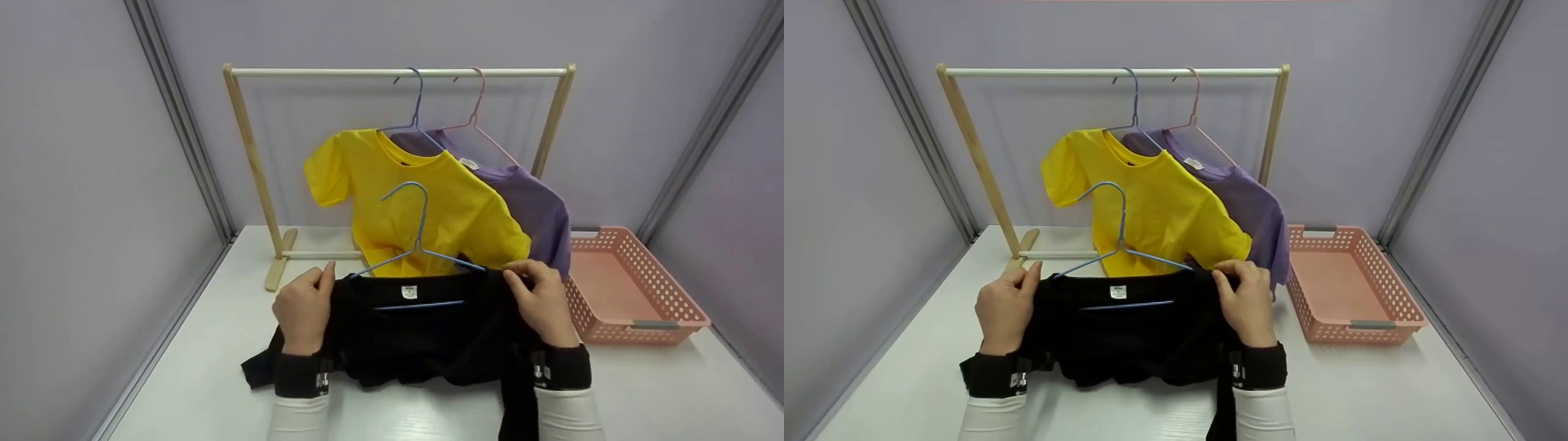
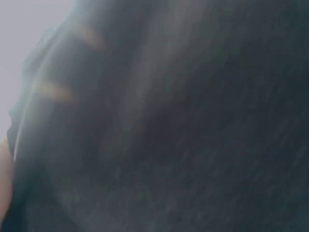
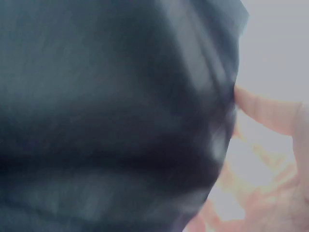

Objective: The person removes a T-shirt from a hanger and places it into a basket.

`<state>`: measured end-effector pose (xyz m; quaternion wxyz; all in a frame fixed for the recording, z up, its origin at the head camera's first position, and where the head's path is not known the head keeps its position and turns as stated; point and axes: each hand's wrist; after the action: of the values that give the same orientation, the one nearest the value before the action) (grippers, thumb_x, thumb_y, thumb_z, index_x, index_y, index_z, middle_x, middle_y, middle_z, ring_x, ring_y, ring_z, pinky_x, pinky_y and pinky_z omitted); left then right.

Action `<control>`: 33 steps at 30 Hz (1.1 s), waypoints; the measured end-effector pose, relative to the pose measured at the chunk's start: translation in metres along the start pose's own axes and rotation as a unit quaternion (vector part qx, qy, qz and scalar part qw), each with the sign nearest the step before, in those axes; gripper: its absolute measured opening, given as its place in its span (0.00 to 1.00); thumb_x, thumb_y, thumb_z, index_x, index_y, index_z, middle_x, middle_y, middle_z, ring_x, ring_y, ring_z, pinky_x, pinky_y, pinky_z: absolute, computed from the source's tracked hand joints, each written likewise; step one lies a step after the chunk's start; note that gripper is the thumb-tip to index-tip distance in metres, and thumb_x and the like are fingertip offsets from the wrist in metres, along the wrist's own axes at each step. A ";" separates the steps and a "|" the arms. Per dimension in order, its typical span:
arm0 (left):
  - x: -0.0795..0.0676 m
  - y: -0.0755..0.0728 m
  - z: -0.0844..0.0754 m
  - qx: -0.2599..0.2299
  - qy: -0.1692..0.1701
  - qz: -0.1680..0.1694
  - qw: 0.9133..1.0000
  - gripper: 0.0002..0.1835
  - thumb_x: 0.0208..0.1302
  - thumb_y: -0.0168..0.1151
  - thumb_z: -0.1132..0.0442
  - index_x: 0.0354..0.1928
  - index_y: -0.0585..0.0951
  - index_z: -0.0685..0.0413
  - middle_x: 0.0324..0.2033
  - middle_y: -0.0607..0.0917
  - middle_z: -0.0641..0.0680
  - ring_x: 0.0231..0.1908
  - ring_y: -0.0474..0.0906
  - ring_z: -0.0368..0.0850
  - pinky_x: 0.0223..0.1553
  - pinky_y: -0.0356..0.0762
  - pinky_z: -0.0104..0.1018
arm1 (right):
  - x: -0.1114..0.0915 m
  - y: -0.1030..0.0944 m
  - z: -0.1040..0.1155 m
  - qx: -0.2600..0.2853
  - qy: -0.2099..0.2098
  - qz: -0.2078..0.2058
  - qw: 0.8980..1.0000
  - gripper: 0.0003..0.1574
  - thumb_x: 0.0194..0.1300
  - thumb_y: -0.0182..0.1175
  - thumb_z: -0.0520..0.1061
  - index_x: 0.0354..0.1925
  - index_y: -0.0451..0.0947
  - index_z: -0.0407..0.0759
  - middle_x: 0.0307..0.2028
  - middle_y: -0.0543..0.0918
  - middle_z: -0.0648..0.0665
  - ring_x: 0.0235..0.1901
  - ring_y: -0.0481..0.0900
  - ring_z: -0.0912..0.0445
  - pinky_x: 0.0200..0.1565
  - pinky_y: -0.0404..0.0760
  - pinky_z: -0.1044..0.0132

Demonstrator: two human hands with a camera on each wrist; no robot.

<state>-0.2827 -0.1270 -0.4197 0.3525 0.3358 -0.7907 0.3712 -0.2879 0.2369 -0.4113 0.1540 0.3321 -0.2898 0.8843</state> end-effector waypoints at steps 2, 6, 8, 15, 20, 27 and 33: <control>-0.002 0.004 -0.003 0.007 0.006 -0.011 1.000 0.30 0.66 0.70 0.56 0.12 0.64 0.50 0.11 0.58 0.46 0.13 0.54 0.41 0.18 0.45 0.32 | -0.002 0.010 0.004 -0.010 -0.022 -0.016 1.000 0.06 0.66 0.67 0.34 0.42 0.86 0.34 0.39 0.88 0.36 0.42 0.81 0.47 0.53 0.70 0.64; -0.005 0.011 -0.010 0.006 0.024 -0.033 0.999 0.28 0.64 0.71 0.57 0.12 0.65 0.50 0.12 0.62 0.48 0.13 0.57 0.43 0.18 0.46 0.33 | -0.008 0.030 0.023 -0.011 -0.040 -0.019 0.999 0.16 0.67 0.67 0.38 0.52 0.83 0.34 0.49 0.86 0.35 0.53 0.76 0.37 0.59 0.69 0.46; -0.008 0.015 -0.013 0.003 0.038 -0.045 0.998 0.28 0.63 0.72 0.58 0.12 0.65 0.50 0.12 0.63 0.48 0.13 0.58 0.43 0.17 0.48 0.34 | -0.012 0.040 0.032 -0.013 -0.056 -0.008 0.998 0.20 0.68 0.68 0.40 0.56 0.82 0.35 0.53 0.86 0.36 0.57 0.76 0.38 0.61 0.70 0.42; -0.020 0.030 -0.025 -0.007 0.099 -0.055 0.994 0.25 0.61 0.73 0.60 0.15 0.67 0.50 0.13 0.65 0.49 0.13 0.62 0.44 0.15 0.56 0.37 | -0.025 0.069 0.045 0.064 -0.084 0.024 0.994 0.17 0.74 0.58 0.35 0.59 0.79 0.35 0.49 0.84 0.40 0.51 0.76 0.50 0.59 0.67 0.57; -0.024 0.036 -0.027 -0.029 0.107 -0.050 0.993 0.25 0.61 0.74 0.61 0.16 0.67 0.51 0.13 0.65 0.49 0.14 0.60 0.43 0.17 0.55 0.35 | -0.026 0.078 0.041 0.184 -0.076 -0.020 0.980 0.10 0.77 0.50 0.31 0.46 0.79 0.34 0.42 0.80 0.39 0.46 0.71 0.61 0.54 0.65 0.70; -0.025 0.041 -0.019 -0.089 0.093 -0.031 0.991 0.24 0.65 0.71 0.62 0.19 0.65 0.53 0.16 0.61 0.48 0.16 0.55 0.39 0.21 0.51 0.30 | -0.025 0.077 0.031 0.254 -0.122 -0.023 0.959 0.11 0.75 0.49 0.28 0.40 0.79 0.33 0.39 0.78 0.40 0.47 0.70 0.59 0.57 0.65 0.69; -0.022 0.042 -0.006 -0.136 0.063 -0.022 0.988 0.26 0.76 0.61 0.60 0.20 0.60 0.57 0.19 0.54 0.48 0.20 0.48 0.38 0.25 0.48 0.29 | -0.021 0.077 0.027 0.215 -0.111 -0.029 0.970 0.11 0.74 0.50 0.26 0.40 0.79 0.34 0.39 0.78 0.36 0.48 0.74 0.61 0.58 0.69 0.71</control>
<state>-0.3030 -0.0949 -0.4492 0.4525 0.2780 -0.8021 0.2731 -0.2950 0.1585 -0.4410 0.0719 0.4621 -0.0987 0.8784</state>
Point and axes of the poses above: each hand's wrist, its own x-axis towards the middle knuckle, its own y-axis out of the palm, z = x × y
